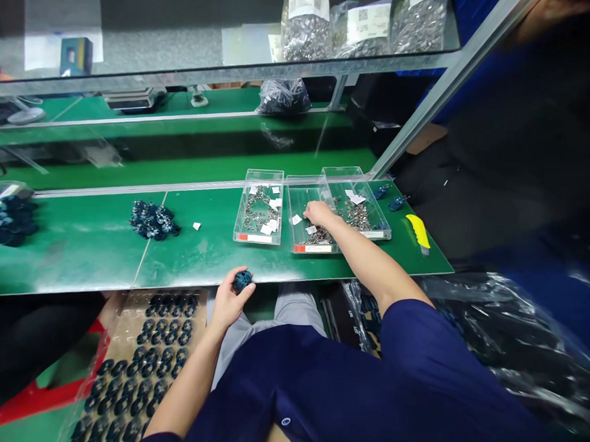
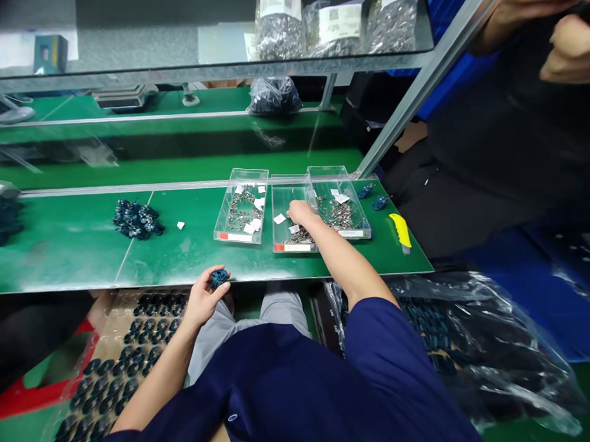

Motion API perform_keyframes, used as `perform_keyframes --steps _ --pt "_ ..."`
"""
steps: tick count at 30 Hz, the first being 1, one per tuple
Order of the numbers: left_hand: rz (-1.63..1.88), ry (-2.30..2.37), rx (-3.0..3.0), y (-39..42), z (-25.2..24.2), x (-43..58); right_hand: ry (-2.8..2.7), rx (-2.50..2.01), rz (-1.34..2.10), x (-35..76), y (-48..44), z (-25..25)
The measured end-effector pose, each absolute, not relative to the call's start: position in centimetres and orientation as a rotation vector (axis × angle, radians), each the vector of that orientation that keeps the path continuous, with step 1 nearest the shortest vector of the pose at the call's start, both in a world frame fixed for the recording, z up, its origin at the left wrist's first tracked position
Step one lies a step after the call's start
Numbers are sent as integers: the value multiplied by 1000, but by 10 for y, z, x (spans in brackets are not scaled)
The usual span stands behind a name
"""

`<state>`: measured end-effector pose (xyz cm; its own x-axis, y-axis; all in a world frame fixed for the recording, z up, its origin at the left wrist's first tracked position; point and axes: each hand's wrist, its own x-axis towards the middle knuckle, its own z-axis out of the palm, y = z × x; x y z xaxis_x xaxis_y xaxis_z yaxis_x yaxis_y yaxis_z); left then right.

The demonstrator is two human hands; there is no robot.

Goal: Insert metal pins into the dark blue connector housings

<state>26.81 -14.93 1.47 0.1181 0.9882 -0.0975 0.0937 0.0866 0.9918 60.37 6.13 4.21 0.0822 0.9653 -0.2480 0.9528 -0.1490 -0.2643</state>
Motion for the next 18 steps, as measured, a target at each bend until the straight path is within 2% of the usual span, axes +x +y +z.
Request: perform_keyframes --steps 8,18 --pt "949 1175 1323 -158 11 269 -1945 -2196 559 610 43 48" --pt "911 1232 1388 -166 15 270 -2109 -2393 529 603 40 40"
